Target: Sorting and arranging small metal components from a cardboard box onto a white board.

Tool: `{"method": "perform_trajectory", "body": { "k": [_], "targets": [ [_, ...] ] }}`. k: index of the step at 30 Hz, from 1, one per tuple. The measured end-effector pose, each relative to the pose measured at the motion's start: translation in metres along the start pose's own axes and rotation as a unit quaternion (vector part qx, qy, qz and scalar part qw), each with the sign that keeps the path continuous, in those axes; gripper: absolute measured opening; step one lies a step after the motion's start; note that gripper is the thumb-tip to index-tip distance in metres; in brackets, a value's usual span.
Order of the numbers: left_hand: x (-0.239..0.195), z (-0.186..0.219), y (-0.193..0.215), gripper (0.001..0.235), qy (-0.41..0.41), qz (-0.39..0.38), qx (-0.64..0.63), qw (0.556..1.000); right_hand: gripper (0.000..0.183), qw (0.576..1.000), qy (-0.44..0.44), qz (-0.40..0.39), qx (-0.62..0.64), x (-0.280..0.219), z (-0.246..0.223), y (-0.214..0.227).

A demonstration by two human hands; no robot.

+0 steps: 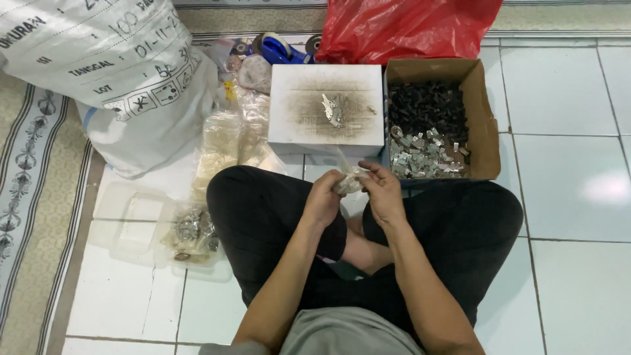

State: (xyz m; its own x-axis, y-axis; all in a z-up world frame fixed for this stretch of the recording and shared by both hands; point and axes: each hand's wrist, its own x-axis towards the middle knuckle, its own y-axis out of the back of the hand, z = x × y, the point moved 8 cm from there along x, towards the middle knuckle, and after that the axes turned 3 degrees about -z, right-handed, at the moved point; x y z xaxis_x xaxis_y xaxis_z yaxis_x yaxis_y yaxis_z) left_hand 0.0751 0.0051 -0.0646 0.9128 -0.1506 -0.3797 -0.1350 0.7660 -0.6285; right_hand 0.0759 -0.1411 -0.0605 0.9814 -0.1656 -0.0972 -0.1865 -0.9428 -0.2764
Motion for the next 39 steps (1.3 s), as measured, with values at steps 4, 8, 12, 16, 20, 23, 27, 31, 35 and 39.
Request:
{"method": "perform_trajectory", "body": {
  "k": [4, 8, 12, 16, 20, 23, 27, 31, 35, 39],
  "targets": [
    [-0.008, 0.018, -0.021, 0.012, -0.021, -0.041, -0.027, 0.999, 0.044, 0.951, -0.181, -0.062, 0.242, -0.01, -0.008, -0.022],
    [0.0, 0.019, -0.016, 0.025, -0.116, 0.001, 0.21, 0.971, 0.05, 0.985, -0.068, -0.075, 0.136, -0.002, -0.035, -0.025],
    [-0.036, 0.061, -0.033, 0.016, -0.317, 0.171, 0.375, 0.854, 0.049, 0.99, 0.072, -0.022, -0.122, 0.011, -0.004, -0.018],
    [-0.037, 0.056, -0.049, 0.026, -0.38, 0.146, 0.525, 0.747, 0.042, 0.959, 0.167, 0.113, -0.202, 0.004, -0.048, -0.017],
    [-0.021, 0.063, -0.046, 0.039, -0.343, 0.141, 0.574, 0.73, 0.052, 0.894, 0.2, 0.111, -0.385, 0.001, -0.052, -0.022],
    [-0.02, 0.076, -0.057, 0.037, -0.347, 0.109, 0.627, 0.689, 0.058, 0.874, 0.189, 0.047, -0.446, 0.01, -0.038, -0.026],
    [0.006, 0.061, -0.058, 0.039, -0.216, 0.022, 0.816, 0.535, 0.047, 0.916, 0.172, 0.064, -0.357, 0.023, -0.046, -0.016],
    [0.014, 0.074, -0.074, 0.039, -0.253, -0.025, 0.845, 0.471, 0.034, 0.909, 0.154, 0.066, -0.382, 0.043, -0.036, -0.007],
    [0.047, 0.09, -0.061, 0.021, -0.239, -0.114, 0.79, 0.553, 0.04, 0.961, 0.016, -0.032, -0.276, 0.097, -0.006, 0.01],
    [0.041, 0.145, -0.069, 0.013, -0.327, -0.026, 0.727, 0.604, 0.039, 0.935, 0.125, -0.044, -0.328, 0.096, -0.053, -0.034]
  ]
}}
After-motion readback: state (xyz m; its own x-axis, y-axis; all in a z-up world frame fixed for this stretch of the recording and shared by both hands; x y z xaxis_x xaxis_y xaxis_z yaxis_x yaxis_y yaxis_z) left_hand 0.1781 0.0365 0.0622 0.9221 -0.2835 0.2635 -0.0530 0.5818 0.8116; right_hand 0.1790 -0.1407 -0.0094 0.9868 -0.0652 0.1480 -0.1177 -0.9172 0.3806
